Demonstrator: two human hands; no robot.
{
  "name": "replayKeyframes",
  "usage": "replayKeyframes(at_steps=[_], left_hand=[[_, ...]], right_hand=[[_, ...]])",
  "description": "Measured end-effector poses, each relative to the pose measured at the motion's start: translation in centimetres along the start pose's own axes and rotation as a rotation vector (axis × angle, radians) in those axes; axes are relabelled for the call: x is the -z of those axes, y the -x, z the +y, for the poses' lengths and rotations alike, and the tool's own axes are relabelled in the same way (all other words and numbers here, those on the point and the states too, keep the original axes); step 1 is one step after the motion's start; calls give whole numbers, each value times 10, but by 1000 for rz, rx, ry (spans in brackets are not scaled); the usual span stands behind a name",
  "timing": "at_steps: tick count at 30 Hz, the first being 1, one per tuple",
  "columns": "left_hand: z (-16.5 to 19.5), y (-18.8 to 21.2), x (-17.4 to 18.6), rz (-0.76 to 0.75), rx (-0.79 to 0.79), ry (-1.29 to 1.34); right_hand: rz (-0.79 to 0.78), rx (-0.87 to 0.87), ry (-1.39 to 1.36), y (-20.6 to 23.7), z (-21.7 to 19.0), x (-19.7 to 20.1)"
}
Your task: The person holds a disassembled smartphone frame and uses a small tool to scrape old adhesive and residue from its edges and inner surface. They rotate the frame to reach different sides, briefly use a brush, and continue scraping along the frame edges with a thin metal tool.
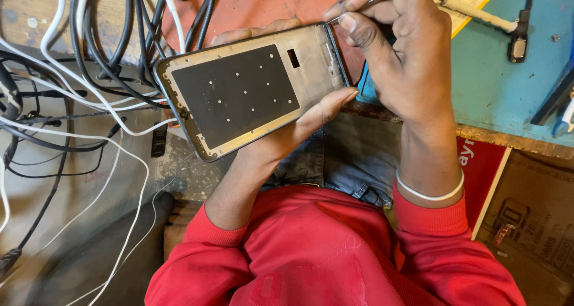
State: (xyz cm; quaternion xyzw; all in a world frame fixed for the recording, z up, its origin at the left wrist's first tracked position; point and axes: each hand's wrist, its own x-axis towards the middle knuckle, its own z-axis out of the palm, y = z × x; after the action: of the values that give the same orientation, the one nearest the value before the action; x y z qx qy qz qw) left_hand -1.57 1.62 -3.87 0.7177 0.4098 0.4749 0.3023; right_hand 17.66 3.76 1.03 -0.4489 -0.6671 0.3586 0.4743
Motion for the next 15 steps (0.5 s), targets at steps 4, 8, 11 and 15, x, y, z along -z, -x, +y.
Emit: replayKeyframes(at_steps=[4, 8, 11, 15], left_hand=[[0, 1, 5, 12, -22, 5], [3, -1, 11, -17, -4, 52], [4, -3, 12, -24, -10, 65], [6, -4, 9, 6, -9, 74]], right_hand=[[-15, 66, 44, 0, -1, -1], [-31, 75, 142, -1, -6, 2], [-14, 18, 202, 1, -15, 4], [-43, 33, 118, 8, -23, 4]])
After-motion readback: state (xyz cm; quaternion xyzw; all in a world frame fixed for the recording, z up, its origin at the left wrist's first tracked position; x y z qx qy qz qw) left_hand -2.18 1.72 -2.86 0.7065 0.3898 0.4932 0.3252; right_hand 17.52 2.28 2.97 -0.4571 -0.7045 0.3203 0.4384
